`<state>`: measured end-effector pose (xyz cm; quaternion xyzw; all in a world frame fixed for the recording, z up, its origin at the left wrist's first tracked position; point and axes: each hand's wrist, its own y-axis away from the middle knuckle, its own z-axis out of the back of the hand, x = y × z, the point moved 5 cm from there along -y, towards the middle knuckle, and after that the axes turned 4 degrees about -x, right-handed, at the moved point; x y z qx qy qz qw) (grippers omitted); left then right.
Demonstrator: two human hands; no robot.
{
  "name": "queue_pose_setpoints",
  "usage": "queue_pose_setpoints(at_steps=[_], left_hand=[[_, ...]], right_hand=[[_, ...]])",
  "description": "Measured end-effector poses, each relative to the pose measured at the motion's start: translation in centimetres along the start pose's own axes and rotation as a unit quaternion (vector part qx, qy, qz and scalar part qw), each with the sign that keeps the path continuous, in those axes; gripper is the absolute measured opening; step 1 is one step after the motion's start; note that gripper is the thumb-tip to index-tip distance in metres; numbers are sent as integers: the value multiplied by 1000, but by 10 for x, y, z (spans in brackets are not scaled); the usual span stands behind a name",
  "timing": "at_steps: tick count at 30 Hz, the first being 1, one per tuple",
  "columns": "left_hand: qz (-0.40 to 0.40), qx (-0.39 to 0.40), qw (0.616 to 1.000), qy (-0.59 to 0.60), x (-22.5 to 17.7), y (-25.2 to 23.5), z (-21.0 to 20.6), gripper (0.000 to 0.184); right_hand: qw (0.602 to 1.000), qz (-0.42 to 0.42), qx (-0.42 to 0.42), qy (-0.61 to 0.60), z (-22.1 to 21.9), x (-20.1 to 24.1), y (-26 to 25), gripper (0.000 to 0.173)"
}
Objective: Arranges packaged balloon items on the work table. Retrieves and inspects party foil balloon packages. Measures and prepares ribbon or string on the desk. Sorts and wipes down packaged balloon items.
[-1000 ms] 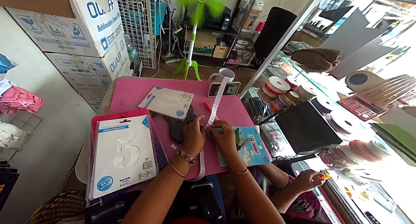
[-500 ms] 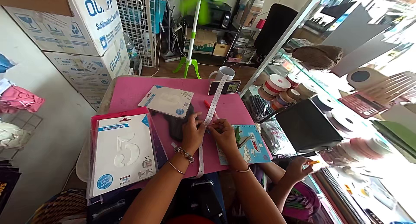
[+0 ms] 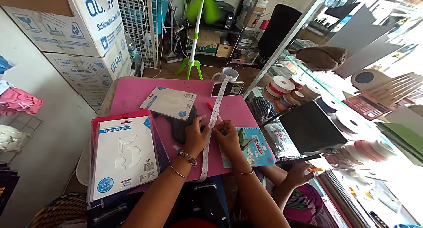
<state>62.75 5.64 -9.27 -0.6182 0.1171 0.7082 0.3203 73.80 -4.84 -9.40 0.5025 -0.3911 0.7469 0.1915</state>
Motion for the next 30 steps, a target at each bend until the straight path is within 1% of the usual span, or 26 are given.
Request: queue_pose_setpoints(at_steps=[7,13,17,23,30], left_hand=[[-10,-10,1000,12,1,-1,0,43],[-4,-13,999,-37,-2,1,-1,47],[-10,-13,999,-33,-1,0,0,46],[-21,-7,999,-30,1,-1,-1,45],[-25,5,999,-41,-1,0,-2,44]], right_hand=[[998,29,11,46,0,-3,0,22],[998,48,3,41,1,-2,0,15],[996,52,0,65,1,-2,0,18],[994,26,-10,109,1,-3,-2,21],[993,31,-17,113,2,-1,1,24]])
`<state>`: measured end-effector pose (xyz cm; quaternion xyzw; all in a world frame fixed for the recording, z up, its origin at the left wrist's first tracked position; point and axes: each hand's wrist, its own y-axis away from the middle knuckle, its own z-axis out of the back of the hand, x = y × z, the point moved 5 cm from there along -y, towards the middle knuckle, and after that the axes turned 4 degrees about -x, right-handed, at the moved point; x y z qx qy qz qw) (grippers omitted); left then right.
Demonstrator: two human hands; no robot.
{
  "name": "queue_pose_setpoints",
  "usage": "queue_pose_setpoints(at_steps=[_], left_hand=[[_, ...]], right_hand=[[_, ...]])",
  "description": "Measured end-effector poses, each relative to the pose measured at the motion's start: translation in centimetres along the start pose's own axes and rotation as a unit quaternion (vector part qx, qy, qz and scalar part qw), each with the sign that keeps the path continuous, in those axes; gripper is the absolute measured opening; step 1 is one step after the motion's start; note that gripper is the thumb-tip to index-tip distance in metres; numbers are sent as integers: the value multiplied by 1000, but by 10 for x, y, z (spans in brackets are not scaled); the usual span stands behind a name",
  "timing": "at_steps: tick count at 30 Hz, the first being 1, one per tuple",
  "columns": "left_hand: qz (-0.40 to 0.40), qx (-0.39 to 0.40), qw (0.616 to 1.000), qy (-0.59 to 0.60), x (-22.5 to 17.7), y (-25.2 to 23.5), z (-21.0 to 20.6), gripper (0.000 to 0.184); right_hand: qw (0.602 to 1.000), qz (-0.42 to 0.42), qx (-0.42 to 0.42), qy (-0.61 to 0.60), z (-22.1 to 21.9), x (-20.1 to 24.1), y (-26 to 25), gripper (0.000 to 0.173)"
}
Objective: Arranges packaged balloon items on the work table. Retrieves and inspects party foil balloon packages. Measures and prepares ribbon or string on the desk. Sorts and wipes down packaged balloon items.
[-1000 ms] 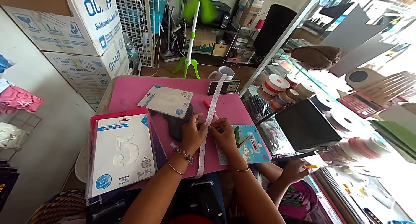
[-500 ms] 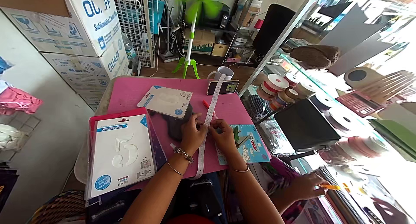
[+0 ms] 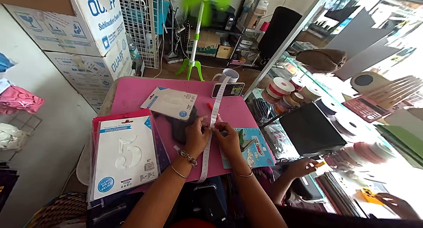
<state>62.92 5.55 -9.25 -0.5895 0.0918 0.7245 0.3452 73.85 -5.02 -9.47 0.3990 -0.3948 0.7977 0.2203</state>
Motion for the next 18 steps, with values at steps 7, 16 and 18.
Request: queue_pose_setpoints(at_steps=[7,16,18], left_hand=[[-8,4,1000,-9,-1,0,0,43],[7,8,1000,-23,-1,0,0,43],[9,11,1000,-25,-1,0,0,43]], right_hand=[[1000,0,6,17,0,1,1,23],[1000,8,-16,19,3,3,1,19],[999,25,-24,14,3,5,1,19]])
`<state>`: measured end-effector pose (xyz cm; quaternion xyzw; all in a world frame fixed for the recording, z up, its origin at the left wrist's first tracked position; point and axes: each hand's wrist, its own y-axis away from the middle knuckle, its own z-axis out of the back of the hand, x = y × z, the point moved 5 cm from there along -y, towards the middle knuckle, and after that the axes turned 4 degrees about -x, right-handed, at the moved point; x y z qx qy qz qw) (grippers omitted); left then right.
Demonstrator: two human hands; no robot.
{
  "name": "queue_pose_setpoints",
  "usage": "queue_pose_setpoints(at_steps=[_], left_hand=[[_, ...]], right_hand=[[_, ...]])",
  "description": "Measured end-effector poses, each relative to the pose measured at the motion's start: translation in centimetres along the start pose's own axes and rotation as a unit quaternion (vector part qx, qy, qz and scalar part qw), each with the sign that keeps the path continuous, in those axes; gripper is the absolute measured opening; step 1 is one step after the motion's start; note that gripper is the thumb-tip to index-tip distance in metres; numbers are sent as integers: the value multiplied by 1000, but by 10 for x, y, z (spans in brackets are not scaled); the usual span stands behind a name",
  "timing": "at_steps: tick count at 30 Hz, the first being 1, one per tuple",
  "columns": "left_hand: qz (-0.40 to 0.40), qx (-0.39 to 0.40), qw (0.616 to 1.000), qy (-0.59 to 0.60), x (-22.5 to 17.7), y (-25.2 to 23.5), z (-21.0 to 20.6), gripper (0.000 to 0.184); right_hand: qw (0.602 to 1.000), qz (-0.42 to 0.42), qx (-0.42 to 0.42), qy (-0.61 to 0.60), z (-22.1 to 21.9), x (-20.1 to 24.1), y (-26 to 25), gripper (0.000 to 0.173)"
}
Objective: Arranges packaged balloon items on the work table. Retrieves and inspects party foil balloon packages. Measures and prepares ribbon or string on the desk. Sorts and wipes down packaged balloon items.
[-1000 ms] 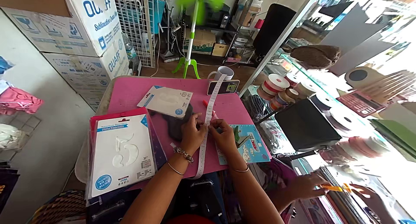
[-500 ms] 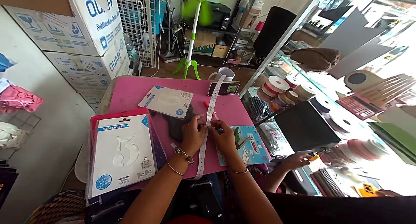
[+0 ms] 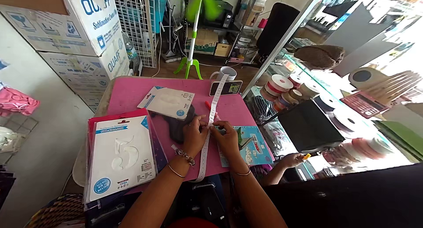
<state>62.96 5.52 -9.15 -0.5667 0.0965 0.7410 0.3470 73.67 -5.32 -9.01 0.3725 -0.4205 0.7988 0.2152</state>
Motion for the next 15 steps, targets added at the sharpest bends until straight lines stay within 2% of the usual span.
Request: queue_pose_setpoints(at_steps=[9,15], left_hand=[[-3,8,1000,-23,0,-1,0,44],[7,6,1000,-16,-1,0,1,45]], right_hand=[[1000,8,-27,-15,2,1,1,8],[1000,6,9,9,-1,1,1,10]])
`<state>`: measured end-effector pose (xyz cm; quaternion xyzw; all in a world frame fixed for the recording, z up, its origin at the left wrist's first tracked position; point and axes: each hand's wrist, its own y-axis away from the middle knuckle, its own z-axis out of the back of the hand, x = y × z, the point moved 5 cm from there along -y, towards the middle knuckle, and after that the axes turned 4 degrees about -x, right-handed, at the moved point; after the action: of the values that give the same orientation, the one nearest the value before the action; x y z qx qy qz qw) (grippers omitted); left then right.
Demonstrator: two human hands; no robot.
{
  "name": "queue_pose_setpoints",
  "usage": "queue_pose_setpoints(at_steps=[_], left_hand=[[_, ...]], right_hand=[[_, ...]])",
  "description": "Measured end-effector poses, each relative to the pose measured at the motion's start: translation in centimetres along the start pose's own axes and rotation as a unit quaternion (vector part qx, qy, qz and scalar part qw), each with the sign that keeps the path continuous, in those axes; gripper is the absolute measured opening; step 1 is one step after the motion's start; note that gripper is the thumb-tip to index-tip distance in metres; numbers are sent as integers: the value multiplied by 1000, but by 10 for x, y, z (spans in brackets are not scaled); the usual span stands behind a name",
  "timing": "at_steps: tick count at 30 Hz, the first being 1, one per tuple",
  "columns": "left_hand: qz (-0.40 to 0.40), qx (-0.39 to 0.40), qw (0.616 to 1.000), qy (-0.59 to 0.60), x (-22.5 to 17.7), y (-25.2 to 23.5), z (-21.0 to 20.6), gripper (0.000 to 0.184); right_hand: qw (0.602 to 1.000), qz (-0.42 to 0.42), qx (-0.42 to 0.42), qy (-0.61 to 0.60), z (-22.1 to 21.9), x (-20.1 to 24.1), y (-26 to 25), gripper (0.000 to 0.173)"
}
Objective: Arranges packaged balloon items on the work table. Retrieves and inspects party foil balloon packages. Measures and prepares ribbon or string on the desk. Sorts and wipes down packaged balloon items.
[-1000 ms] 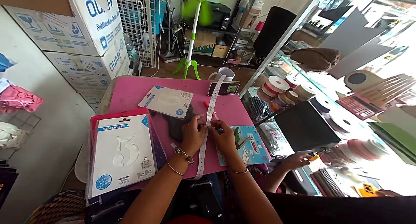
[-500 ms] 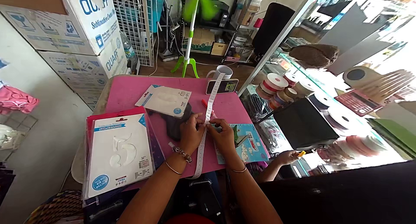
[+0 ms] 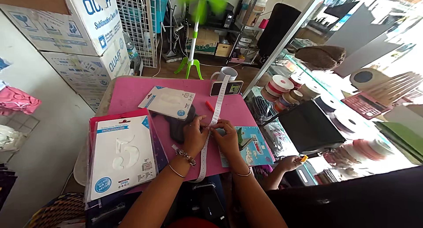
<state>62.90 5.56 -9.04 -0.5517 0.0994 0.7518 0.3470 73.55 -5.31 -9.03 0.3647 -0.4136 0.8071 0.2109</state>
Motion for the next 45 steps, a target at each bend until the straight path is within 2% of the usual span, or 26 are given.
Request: queue_pose_setpoints(at_steps=[7,10,12,15,16,18,20,21,24,27,31,35,38,40,42,45], left_hand=[[7,-8,1000,10,0,0,0,44],[7,-29,998,55,1,1,1,42],[-15,-84,993,84,-1,6,5,37],[-71,-247,965,53,-9,18,17,33],[-62,-293,953,50,-10,22,22,34],[36,-321,943,78,-9,24,32,40],[173,-282,931,151,-7,18,44,47],[216,-252,924,190,-7,12,49,49],[274,-157,914,254,-8,-9,63,47],[297,-163,907,250,1,-21,76,44],[224,-234,926,196,2,-14,91,40],[104,-293,945,101,-7,10,111,32],[36,-272,959,75,-21,35,127,26],[9,-237,966,104,-26,56,140,33],[12,-200,972,125,-27,76,156,35],[25,-181,975,126,-27,104,178,29]], right_hand=[[999,8,22,32,-2,3,2,12],[999,14,21,28,0,5,3,11],[1000,13,8,6,2,4,3,12],[999,-4,-31,-41,9,1,1,12],[998,-14,-40,-56,10,0,0,12],[995,-31,-49,-76,12,0,0,11],[994,-34,-52,-85,11,-1,0,11],[994,-32,-52,-87,11,-1,0,11],[994,-29,-55,-92,10,-1,0,11],[993,-19,-56,-98,10,2,-1,10],[988,20,-77,-134,14,10,-3,7],[982,-5,-39,-183,21,27,-3,6],[975,-53,41,-214,21,50,0,7],[956,-99,107,-254,22,63,5,7],[930,-151,164,-291,21,71,14,6],[888,-208,249,-326,17,82,34,6]])
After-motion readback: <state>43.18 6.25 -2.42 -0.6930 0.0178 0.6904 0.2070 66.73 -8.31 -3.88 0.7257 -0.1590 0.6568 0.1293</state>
